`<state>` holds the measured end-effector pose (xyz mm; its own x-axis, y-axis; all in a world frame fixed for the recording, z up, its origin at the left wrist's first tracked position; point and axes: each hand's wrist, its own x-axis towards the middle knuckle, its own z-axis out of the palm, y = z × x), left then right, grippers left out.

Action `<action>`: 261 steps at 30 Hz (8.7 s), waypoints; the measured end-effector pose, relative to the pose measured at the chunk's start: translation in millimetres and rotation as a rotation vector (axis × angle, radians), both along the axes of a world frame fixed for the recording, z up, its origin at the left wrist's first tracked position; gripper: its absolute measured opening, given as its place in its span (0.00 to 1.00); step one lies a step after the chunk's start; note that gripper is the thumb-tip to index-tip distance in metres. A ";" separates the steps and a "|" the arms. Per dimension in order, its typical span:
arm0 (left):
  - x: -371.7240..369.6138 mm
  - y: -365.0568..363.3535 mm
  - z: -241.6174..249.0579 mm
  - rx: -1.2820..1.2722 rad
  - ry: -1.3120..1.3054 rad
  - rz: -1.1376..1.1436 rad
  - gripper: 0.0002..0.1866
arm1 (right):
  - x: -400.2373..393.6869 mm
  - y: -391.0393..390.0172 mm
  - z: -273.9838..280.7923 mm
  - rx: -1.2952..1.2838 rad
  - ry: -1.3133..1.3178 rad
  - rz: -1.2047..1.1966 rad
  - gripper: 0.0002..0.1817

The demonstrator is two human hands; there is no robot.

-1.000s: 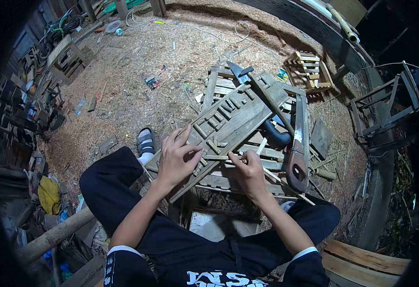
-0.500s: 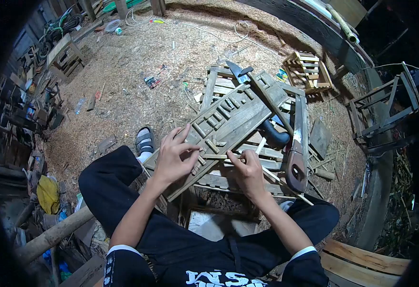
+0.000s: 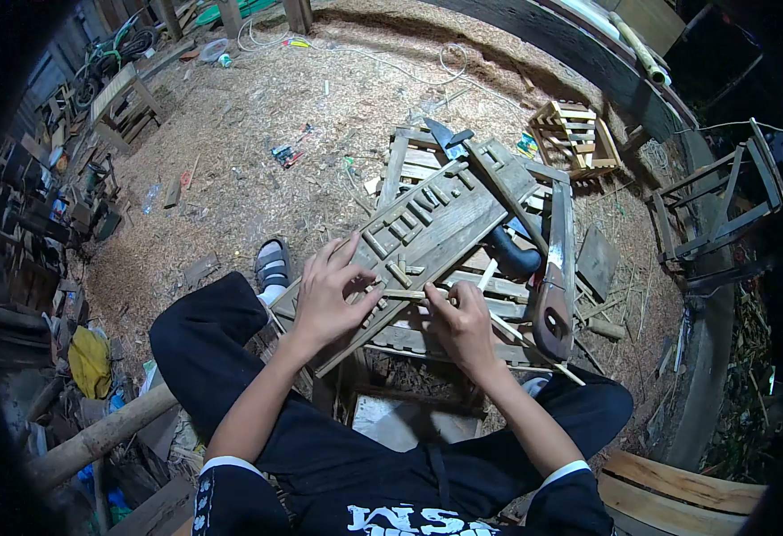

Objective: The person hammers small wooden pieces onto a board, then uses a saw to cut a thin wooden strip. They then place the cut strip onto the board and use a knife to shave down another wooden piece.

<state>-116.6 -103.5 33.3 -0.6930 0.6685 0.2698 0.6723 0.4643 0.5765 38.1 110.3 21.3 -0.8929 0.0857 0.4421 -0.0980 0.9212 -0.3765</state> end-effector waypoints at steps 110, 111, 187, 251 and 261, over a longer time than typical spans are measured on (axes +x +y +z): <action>83.2 60.7 31.2 0.389 -0.410 -0.124 0.15 | 30.0 -14.2 47.4 -1.102 -0.046 -0.344 0.09; 88.2 64.2 30.2 0.372 -0.456 -0.142 0.13 | 31.4 -19.4 51.0 -1.176 -0.026 -0.313 0.09; 88.2 70.2 11.4 0.369 -1.022 -0.353 0.24 | 51.6 14.3 52.7 -0.726 0.046 -0.213 0.13; 72.9 64.0 24.2 0.312 -1.185 -0.453 0.27 | 48.1 28.8 47.5 -0.752 0.035 -0.076 0.11; 72.2 66.5 21.5 0.289 -1.134 -0.463 0.27 | 48.6 29.4 51.6 -0.707 0.012 -0.081 0.11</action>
<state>-44.4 -37.0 54.8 -0.3468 0.9265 -0.1462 -0.2010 0.0788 0.9764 86.7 139.7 72.9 -0.8670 0.4214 0.2658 -0.0475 0.4612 -0.8860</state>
